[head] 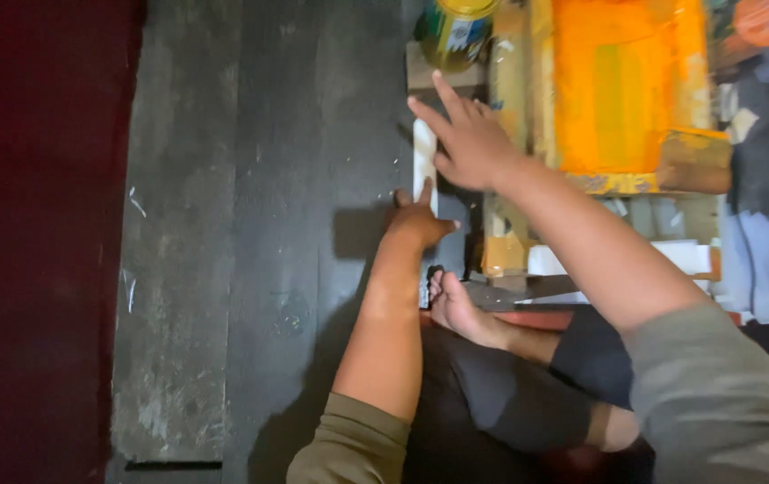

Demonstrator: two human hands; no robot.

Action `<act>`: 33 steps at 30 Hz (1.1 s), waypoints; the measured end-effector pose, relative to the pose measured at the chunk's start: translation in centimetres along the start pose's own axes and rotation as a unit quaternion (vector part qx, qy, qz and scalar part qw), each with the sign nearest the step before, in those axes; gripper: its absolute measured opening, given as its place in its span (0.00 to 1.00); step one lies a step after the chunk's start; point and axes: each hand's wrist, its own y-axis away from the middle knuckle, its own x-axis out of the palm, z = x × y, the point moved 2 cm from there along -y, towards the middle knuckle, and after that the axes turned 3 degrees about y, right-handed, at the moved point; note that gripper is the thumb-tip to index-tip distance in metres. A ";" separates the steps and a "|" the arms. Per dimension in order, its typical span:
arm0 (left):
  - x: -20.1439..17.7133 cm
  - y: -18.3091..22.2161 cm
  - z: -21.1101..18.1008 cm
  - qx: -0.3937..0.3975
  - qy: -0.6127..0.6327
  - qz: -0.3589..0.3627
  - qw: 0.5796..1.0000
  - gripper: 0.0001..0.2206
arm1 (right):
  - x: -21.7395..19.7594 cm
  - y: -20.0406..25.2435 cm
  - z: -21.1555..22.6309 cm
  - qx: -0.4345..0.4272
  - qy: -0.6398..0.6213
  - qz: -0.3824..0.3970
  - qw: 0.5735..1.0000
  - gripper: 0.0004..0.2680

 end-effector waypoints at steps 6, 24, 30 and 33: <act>-3.2 2.9 -1.2 0.008 0.007 -0.031 0.999 0.49 | -5.3 11.3 -1.3 -0.038 0.002 -0.104 0.994 0.30; -1.0 16.0 -11.5 0.307 -0.034 -0.266 0.913 0.43 | -5.6 34.3 -13.0 0.169 -0.035 -0.076 0.982 0.34; 5.3 15.2 -12.2 0.351 -0.265 -0.242 0.865 0.40 | -3.8 33.8 -13.5 0.169 -0.056 0.019 0.984 0.32; 5.3 15.1 -12.0 0.321 -0.308 -0.223 0.868 0.38 | -2.3 34.3 -13.7 0.181 -0.056 0.034 0.981 0.29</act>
